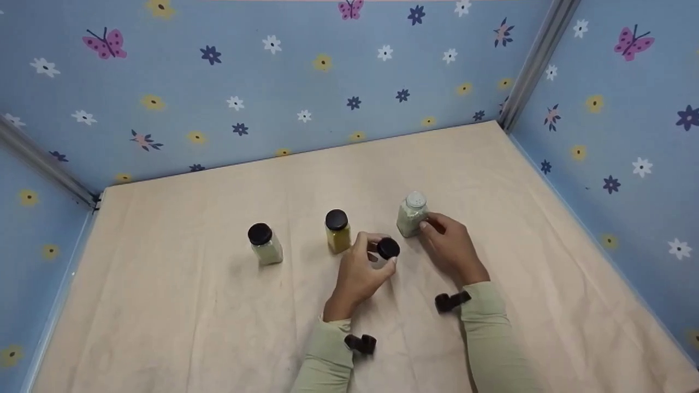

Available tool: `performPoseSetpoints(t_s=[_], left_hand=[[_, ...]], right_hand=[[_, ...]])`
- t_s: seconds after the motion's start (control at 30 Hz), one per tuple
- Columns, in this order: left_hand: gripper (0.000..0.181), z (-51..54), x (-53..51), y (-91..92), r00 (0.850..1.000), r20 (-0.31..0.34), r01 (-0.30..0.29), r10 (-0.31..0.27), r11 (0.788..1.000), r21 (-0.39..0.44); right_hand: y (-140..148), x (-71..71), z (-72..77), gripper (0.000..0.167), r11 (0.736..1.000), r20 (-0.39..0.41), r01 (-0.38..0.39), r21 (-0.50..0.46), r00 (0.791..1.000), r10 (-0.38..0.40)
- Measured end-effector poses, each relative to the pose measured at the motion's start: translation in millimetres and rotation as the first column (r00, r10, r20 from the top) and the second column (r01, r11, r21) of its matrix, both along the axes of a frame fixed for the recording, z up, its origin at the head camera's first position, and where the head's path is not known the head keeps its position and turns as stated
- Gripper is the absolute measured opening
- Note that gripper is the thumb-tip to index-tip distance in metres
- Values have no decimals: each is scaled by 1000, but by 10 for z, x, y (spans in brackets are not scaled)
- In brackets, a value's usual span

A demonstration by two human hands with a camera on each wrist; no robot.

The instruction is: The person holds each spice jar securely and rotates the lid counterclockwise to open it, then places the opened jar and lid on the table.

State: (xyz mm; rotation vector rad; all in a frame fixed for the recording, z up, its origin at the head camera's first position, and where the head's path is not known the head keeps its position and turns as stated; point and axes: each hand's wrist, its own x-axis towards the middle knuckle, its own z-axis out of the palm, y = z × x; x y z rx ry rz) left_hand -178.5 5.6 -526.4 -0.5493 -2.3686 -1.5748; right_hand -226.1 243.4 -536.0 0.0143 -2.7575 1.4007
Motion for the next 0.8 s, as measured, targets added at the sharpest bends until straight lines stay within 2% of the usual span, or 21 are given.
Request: performPoseSetpoints(t_s=[0.27, 0.47, 0.8], left_hand=[[39, 7, -3, 32, 999, -23, 25, -26, 999, -38], [41, 8, 11, 35, 999, -17, 45, -46, 996, -77], [42, -18, 8, 38, 994, -32, 100, -101, 994, -32]], right_hand=[[3, -9, 13, 53, 1000, -3, 2, 24, 1000, -2], [12, -14, 8, 54, 1000, -19, -16, 2, 1000, 16], [7, -29, 0, 53, 1000, -11, -14, -10, 1000, 14]])
